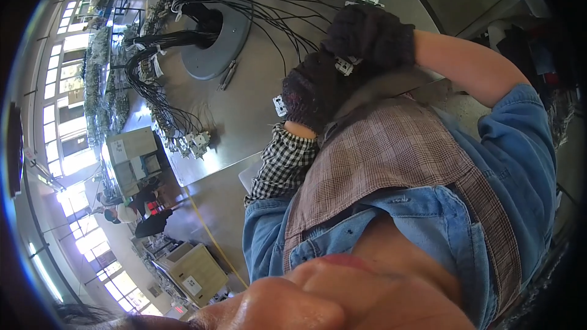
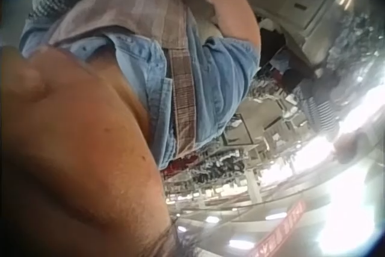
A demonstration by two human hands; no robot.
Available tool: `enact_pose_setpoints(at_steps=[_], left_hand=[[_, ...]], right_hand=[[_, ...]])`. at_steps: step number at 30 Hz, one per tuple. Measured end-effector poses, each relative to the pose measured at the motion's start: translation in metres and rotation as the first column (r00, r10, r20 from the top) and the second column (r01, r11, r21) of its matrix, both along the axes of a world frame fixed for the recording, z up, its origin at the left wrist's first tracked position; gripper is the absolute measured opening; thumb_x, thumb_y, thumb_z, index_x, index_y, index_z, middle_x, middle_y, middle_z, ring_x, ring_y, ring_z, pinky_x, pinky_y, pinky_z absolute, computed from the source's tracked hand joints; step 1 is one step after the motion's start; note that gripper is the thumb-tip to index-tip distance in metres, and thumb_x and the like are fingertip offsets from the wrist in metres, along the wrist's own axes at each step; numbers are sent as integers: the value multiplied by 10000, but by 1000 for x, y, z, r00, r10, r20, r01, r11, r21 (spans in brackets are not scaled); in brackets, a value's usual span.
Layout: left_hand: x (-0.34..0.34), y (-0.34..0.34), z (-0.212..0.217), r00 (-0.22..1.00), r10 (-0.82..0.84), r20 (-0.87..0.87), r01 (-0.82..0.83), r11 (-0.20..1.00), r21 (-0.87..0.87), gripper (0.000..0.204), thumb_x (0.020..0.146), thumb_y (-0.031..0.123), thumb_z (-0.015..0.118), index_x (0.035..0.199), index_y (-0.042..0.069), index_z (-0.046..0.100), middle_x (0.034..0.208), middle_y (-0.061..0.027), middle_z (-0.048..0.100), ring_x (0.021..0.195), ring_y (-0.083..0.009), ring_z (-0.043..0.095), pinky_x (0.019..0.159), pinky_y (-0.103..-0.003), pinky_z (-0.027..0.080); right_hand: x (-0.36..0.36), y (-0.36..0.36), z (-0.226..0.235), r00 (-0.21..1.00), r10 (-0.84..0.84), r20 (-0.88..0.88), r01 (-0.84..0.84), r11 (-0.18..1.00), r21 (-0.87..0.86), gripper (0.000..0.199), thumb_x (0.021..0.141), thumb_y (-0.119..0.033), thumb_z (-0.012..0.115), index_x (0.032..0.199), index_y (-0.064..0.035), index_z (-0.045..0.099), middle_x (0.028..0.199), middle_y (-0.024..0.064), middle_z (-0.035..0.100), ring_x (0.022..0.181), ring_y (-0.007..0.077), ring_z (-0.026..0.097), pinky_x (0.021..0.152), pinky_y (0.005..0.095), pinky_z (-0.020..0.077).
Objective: The person rotates the wire harness carousel and attaches electrical switch components to the wire terminals by hand.
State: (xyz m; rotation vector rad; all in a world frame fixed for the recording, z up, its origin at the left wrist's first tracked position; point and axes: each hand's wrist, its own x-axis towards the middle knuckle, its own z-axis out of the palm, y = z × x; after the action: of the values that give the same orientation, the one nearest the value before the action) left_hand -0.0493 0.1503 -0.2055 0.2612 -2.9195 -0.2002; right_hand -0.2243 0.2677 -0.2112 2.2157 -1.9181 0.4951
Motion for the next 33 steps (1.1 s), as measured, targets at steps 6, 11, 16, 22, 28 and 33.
enact_pose_setpoints(at_steps=[6,11,16,22,28,33], left_hand=[[5,-3,9,999,-34,40,29,991,134,624,740,478,783,1136,31,603,954,-143,607,856,-340,645,699,-467,520],[-6,12,32,999,20,49,-30,979,202,674,689,481,802,1153,39,597,1010,-142,604,892,-348,618,751,-465,512],[-36,48,21,969,23,-244,3,995,104,706,658,464,846,1188,74,591,986,-139,615,903,-347,630,764,-475,524],[-33,52,-1,977,142,-157,-122,984,126,574,696,423,821,1078,50,611,991,-117,610,907,-321,609,842,-487,491],[-30,52,-1,976,162,-145,-148,984,101,567,725,466,813,1064,53,625,951,-117,636,911,-334,637,957,-506,494],[-31,49,0,981,143,-134,-134,988,79,574,733,462,823,1085,54,625,971,-130,656,906,-338,656,869,-480,514]], right_hand=[[-34,8,29,836,-38,548,-173,929,327,689,876,-406,722,1441,-76,506,1520,124,479,1415,296,441,1194,393,362],[-81,22,13,969,-46,241,-39,941,337,631,948,-354,605,1505,-105,440,1570,42,438,1461,269,379,1205,403,336],[-62,2,-25,932,64,-357,-88,995,-51,484,931,-356,419,1366,-161,502,1262,60,573,1202,243,525,1166,450,352],[-87,-8,-52,909,66,-411,-67,998,13,434,874,-364,446,1257,-181,535,1028,52,552,1024,239,532,1038,422,421],[-100,-19,-41,945,229,-232,-97,877,471,471,862,-351,451,1286,-163,534,1045,73,562,981,250,544,1022,408,433],[-74,-1,-32,929,221,-296,-247,968,-54,575,860,-391,485,1362,-109,503,1139,79,583,987,258,573,1019,408,443]])
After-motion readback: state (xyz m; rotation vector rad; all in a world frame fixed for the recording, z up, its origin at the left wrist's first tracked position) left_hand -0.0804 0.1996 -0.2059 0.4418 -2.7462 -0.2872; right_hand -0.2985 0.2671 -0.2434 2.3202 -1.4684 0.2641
